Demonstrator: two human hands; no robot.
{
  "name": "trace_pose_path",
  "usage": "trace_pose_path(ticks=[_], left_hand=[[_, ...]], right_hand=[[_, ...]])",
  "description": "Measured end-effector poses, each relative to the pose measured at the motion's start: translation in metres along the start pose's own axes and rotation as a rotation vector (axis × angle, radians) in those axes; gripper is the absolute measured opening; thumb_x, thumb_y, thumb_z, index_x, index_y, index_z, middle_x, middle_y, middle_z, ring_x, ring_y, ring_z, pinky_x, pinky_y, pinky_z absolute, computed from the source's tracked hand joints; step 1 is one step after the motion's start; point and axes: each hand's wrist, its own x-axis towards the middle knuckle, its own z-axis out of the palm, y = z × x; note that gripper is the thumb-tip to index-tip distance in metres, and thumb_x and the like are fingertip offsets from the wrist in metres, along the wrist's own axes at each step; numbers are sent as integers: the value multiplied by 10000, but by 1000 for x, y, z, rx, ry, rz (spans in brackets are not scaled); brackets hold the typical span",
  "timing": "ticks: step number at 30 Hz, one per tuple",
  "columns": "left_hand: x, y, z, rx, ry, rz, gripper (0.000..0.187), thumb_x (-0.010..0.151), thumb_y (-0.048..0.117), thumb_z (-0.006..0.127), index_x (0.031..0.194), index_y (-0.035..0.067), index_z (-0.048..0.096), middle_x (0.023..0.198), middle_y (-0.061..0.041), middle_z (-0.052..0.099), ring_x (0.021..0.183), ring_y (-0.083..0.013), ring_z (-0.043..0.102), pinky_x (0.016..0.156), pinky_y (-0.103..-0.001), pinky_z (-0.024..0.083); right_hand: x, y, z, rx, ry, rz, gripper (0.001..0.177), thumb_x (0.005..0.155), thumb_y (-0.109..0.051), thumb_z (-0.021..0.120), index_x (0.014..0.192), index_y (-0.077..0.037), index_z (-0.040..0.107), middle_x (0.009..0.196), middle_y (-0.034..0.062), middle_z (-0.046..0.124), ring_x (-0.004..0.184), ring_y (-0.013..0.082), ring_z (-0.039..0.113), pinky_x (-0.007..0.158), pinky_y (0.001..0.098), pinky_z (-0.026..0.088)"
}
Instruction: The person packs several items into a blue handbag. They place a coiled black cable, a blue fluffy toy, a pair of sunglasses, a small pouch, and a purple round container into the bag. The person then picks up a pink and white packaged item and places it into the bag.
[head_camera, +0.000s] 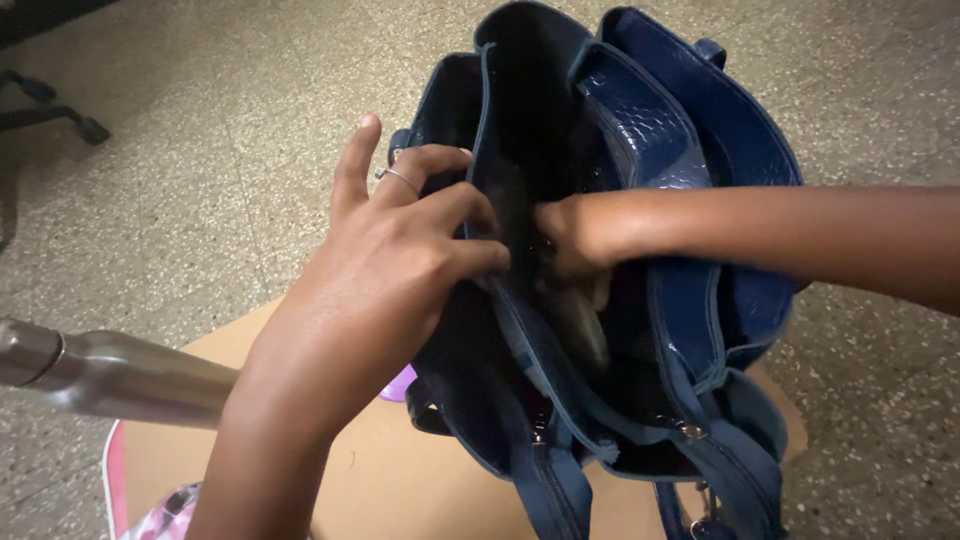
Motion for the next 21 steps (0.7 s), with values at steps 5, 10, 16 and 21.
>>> trace_pose_path(ticks=[5, 10, 16, 21], left_hand=[[-3, -3, -1, -6, 24, 9, 376, 703, -58, 692, 932, 204, 836, 1072, -15, 738, 1303, -305, 539, 1217, -639, 143], [-8, -6, -2, -4, 47, 11, 394, 693, -71, 682, 949, 188, 833, 1083, -30, 738, 1299, -307, 553, 1228, -634, 161], [-9, -4, 1, -37, 73, 18, 379, 718, -92, 675, 950, 166, 827, 1056, -35, 732, 1292, -304, 566, 1231, -636, 181], [-10, -4, 2, -33, 80, 17, 387, 719, -89, 679, 974, 166, 821, 1054, -44, 718, 1280, -299, 569, 1219, -644, 195]], right_hand=[[8, 15, -3, -8, -35, 18, 501, 889, -96, 714, 1305, 54, 478, 998, 261, 758, 716, 332, 795, 573, 393, 663], [23, 17, -22, -161, 80, -97, 344, 893, -124, 665, 1109, 143, 669, 907, 252, 782, 674, 311, 802, 567, 388, 653], [83, 33, -79, -288, 672, -242, 358, 834, -101, 709, 1093, 120, 601, 944, 336, 723, 854, 400, 746, 686, 465, 613], [188, 78, -89, -413, 754, -407, 334, 874, -256, 734, 1012, 47, 705, 965, 283, 728, 892, 423, 715, 756, 497, 584]])
